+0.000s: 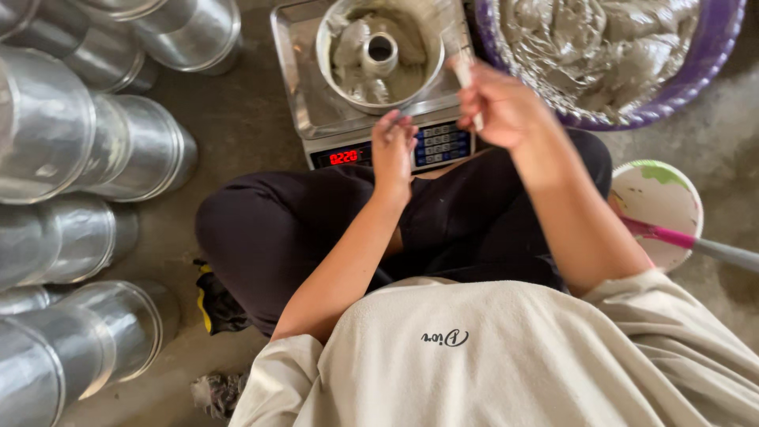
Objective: The person scoops a grey paste from a large purple bowl and fills multiple metal cylindrical molds placed on a digital scale. They use a ladle to transfer the paste and a spatula to smooth the surface inside each mold before moving it aside and repeating the process.
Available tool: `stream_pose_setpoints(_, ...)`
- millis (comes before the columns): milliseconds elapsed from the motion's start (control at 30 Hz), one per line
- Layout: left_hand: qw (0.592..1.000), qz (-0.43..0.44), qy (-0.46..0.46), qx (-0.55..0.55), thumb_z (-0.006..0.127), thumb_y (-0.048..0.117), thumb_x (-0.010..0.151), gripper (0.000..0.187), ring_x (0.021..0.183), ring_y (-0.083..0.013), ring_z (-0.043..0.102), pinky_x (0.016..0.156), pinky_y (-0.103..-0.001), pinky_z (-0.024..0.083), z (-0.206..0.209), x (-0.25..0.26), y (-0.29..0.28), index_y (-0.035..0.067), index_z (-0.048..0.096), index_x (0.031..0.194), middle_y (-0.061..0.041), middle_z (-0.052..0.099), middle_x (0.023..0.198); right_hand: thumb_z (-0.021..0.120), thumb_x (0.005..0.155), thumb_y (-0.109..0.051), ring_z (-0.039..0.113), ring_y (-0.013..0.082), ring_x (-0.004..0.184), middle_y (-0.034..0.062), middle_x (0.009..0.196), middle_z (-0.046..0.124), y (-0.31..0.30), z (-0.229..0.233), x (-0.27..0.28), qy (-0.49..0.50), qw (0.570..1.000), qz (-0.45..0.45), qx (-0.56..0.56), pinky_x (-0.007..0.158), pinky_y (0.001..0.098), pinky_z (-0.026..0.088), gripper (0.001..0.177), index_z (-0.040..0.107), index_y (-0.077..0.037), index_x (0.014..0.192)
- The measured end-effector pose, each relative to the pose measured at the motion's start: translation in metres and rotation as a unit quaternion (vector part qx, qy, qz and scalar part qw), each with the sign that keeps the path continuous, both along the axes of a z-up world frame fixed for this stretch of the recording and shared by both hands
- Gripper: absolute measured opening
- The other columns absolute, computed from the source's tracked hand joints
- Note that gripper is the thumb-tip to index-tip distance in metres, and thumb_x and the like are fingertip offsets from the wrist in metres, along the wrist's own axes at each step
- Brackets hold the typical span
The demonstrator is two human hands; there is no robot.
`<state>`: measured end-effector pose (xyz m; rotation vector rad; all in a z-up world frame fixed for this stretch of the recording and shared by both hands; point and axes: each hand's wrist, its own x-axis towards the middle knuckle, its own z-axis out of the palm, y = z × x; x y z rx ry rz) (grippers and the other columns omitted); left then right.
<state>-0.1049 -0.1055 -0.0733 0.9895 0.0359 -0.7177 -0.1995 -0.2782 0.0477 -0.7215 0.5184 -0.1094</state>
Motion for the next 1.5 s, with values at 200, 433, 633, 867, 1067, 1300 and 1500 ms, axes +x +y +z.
stream_pose_setpoints(200, 0.987, -0.14, -0.079, 0.002, 0.06, 0.007, 0.097, 0.036, 0.111, -0.0134, 0.059, 0.092, -0.027, 0.046, 0.023, -0.038, -0.045, 0.006, 0.055, 0.133, -0.006, 0.065, 0.125, 0.056, 0.116, -0.018, 0.073, 0.0232, 0.085, 0.0137, 0.104, 0.078, -0.054, 0.046, -0.126, 0.011, 0.899, -0.297, -0.323, 0.071, 0.0334, 0.059, 0.027, 0.066, 0.002, 0.131)
stream_pose_setpoints(433, 0.965, -0.201, -0.167, 0.01, 0.059, 0.008, 0.1, 0.029, 0.119, -0.0171, 0.061, 0.106, -0.03, 0.046, 0.055, -0.075, -0.104, 0.003, 0.059, 0.128, -0.009, 0.066, 0.124, 0.06, 0.111, 0.0, 0.067, 0.0233, 0.077, 0.012, 0.092, 0.07, -0.088, -0.034, -0.225, 0.223, 0.417, -0.293, -0.831, 0.065, 0.036, 0.049, 0.03, 0.065, -0.01, 0.14)
stream_pose_setpoints(633, 0.959, -0.216, -0.184, 0.0, 0.058, 0.007, 0.101, 0.027, 0.119, -0.0174, 0.061, 0.108, -0.03, 0.047, 0.055, -0.097, -0.114, 0.004, 0.059, 0.128, -0.008, 0.065, 0.123, 0.064, 0.099, -0.004, 0.065, 0.0258, 0.072, 0.0042, 0.08, 0.06, -0.092, -0.071, -0.258, 0.359, 0.275, -0.115, -0.885, 0.062, 0.0405, 0.05, 0.037, 0.077, -0.022, 0.127)
stream_pose_setpoints(867, 0.961, -0.21, -0.178, 0.026, 0.058, 0.007, 0.101, 0.026, 0.119, -0.0172, 0.061, 0.107, -0.03, 0.047, 0.051, -0.094, -0.102, 0.003, 0.059, 0.127, -0.008, 0.065, 0.123, 0.068, 0.103, -0.011, 0.065, 0.023, 0.07, 0.0031, 0.078, 0.061, -0.105, -0.074, -0.263, 0.408, 0.213, -0.11, -0.881, 0.058, 0.0373, 0.049, 0.032, 0.077, -0.029, 0.128)
stream_pose_setpoints(1067, 0.967, -0.185, -0.174, 0.032, 0.058, 0.007, 0.1, 0.026, 0.118, -0.0172, 0.062, 0.106, -0.03, 0.048, 0.05, -0.081, -0.092, 0.003, 0.06, 0.126, -0.008, 0.066, 0.122, 0.066, 0.097, -0.004, 0.066, 0.0226, 0.072, 0.0029, 0.081, 0.063, -0.109, -0.089, -0.263, 0.392, 0.231, -0.137, -0.88, 0.061, 0.0366, 0.05, 0.046, 0.076, -0.028, 0.135)
stream_pose_setpoints(1300, 0.974, -0.114, -0.19, -0.033, 0.059, 0.004, 0.1, 0.024, 0.118, -0.0158, 0.062, 0.105, -0.029, 0.048, 0.047, -0.057, -0.066, 0.003, 0.06, 0.125, -0.008, 0.066, 0.123, 0.07, 0.106, -0.011, 0.069, 0.0172, 0.075, 0.0105, 0.09, 0.074, -0.113, -0.043, -0.208, 0.357, 0.533, -0.247, -0.726, 0.065, 0.0328, 0.053, 0.027, 0.077, -0.017, 0.131)
stream_pose_setpoints(1500, 0.966, 0.07, -0.248, -0.004, 0.057, 0.0, 0.1, 0.024, 0.115, -0.016, 0.062, 0.102, -0.028, 0.048, 0.047, 0.003, -0.008, 0.002, 0.062, 0.123, -0.009, 0.065, 0.122, 0.072, 0.106, -0.014, 0.076, 0.0031, 0.087, 0.0017, 0.105, 0.078, -0.088, 0.019, -0.069, 0.128, 0.775, -0.145, -0.601, 0.072, 0.0266, 0.057, 0.024, 0.074, -0.009, 0.129)
